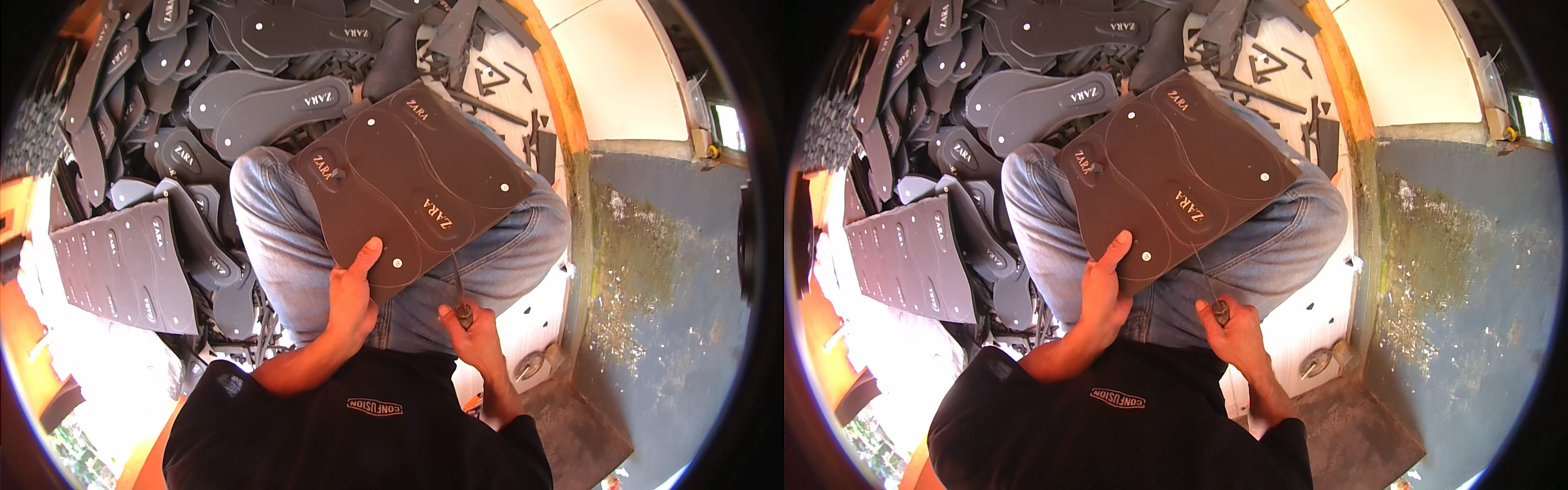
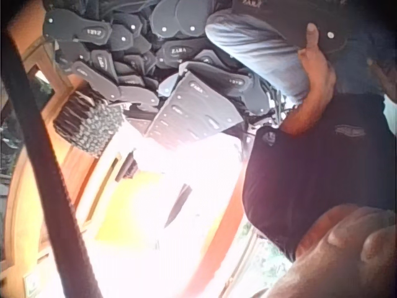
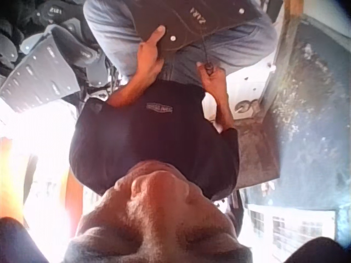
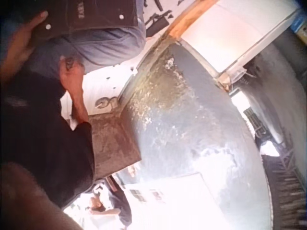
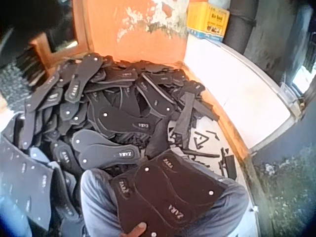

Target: The person, while sitting on the floor, uses a knife to cut and separate individual shoe soles from a larger sheet of black material.

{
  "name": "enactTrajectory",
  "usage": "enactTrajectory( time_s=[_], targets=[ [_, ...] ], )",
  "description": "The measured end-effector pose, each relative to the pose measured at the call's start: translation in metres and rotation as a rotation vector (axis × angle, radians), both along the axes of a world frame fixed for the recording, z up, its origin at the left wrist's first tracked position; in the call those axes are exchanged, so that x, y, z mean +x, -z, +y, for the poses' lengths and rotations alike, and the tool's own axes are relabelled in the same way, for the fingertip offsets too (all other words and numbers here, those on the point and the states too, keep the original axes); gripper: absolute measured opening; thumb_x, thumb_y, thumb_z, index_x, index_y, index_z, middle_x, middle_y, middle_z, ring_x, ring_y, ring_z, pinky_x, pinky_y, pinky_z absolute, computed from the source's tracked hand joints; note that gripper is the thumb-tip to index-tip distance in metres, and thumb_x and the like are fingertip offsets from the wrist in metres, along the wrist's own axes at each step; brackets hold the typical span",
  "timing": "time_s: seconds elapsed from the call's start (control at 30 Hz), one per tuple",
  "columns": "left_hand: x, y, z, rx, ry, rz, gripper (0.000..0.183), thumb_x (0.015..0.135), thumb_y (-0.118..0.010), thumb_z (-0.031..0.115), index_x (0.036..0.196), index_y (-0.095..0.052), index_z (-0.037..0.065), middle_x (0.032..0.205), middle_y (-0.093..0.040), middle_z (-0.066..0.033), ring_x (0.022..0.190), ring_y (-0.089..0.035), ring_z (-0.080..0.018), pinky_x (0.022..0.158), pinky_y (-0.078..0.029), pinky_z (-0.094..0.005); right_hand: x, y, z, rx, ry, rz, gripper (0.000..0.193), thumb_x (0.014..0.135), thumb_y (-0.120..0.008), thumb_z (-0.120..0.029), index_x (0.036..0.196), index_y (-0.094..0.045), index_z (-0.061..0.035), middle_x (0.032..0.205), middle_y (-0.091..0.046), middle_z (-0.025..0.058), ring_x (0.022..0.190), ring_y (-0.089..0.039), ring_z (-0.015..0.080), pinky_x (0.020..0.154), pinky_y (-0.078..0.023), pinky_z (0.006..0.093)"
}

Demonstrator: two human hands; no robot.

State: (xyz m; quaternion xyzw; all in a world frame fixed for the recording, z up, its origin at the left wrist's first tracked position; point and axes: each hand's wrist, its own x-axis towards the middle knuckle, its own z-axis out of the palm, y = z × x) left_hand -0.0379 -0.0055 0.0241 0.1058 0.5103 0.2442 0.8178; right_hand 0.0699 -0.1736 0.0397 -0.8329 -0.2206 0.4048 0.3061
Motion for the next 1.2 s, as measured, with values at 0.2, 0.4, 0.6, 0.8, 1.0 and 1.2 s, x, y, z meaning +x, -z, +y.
enactTrajectory(
  time_s=[0.2, 0.4, 0.6, 0.8, 1.0, 1.2],
  targets=[
    [-0.010, -0.016, -0.005, -0.027, 0.038, -0.017, 0.040, 0.086, -0.066, 0.022, 0.115, -0.051, -0.001, 0.106, -0.060, -0.0122, 0.093, -0.064, -0.0204, 0.078, -0.056, -0.0342, -0.002, -0.010, -0.010, -0.101, -0.061, 0.021, 0.033, 0.084, -0.065, -0.022, 0.065, -0.052, 0.0019, 0.045, -0.046, 0.0124, 0.038, -0.045, 0.0207, 0.042, -0.036, 0.0354],
    [-0.008, -0.021, -0.003, -0.050, 0.040, -0.004, 0.040, 0.087, -0.065, 0.024, 0.115, -0.051, -0.002, 0.106, -0.061, -0.0117, 0.093, -0.064, -0.0198, 0.078, -0.056, -0.0340, -0.014, -0.004, -0.022, -0.076, -0.063, 0.025, 0.031, 0.083, -0.064, -0.020, 0.064, -0.053, 0.0014, 0.046, -0.048, 0.0142, 0.038, -0.049, 0.0262, 0.041, -0.036, 0.0367],
    [-0.008, -0.026, -0.002, -0.072, 0.054, -0.004, 0.038, 0.086, -0.065, 0.020, 0.116, -0.052, 0.001, 0.108, -0.060, -0.0080, 0.096, -0.061, -0.0164, 0.081, -0.053, -0.0308, -0.018, -0.002, -0.021, -0.065, -0.066, 0.004, 0.030, 0.083, -0.064, -0.019, 0.064, -0.053, 0.0014, 0.046, -0.049, 0.0155, 0.039, -0.051, 0.0305, 0.042, -0.037, 0.0376],
    [-0.010, -0.023, -0.002, -0.084, 0.061, -0.003, 0.038, 0.086, -0.065, 0.019, 0.117, -0.051, 0.002, 0.109, -0.059, -0.0070, 0.097, -0.060, -0.0154, 0.083, -0.051, -0.0292, -0.024, 0.005, -0.017, -0.079, -0.042, -0.044, 0.025, 0.082, -0.062, -0.016, 0.066, -0.055, 0.0019, 0.052, -0.053, 0.0195, 0.049, -0.056, 0.0390, 0.046, -0.041, 0.0421],
    [-0.017, -0.006, -0.004, -0.033, 0.099, 0.026, 0.038, 0.087, -0.065, 0.019, 0.117, -0.051, 0.001, 0.109, -0.059, -0.0081, 0.097, -0.060, -0.0166, 0.083, -0.052, -0.0302, -0.025, 0.009, -0.006, -0.149, -0.060, -0.059, 0.022, 0.081, -0.060, -0.015, 0.067, -0.056, 0.0017, 0.056, -0.055, 0.0213, 0.055, -0.056, 0.0422, 0.049, -0.042, 0.0443],
    [-0.020, 0.000, -0.002, -0.022, 0.103, 0.008, 0.038, 0.087, -0.065, 0.017, 0.118, -0.050, 0.001, 0.108, -0.059, -0.0084, 0.095, -0.061, -0.0173, 0.080, -0.054, -0.0309, -0.027, 0.012, 0.005, -0.176, -0.043, -0.048, 0.022, 0.081, -0.060, -0.015, 0.067, -0.056, 0.0016, 0.056, -0.055, 0.0216, 0.056, -0.056, 0.0423, 0.051, -0.043, 0.0447]
  ],
)
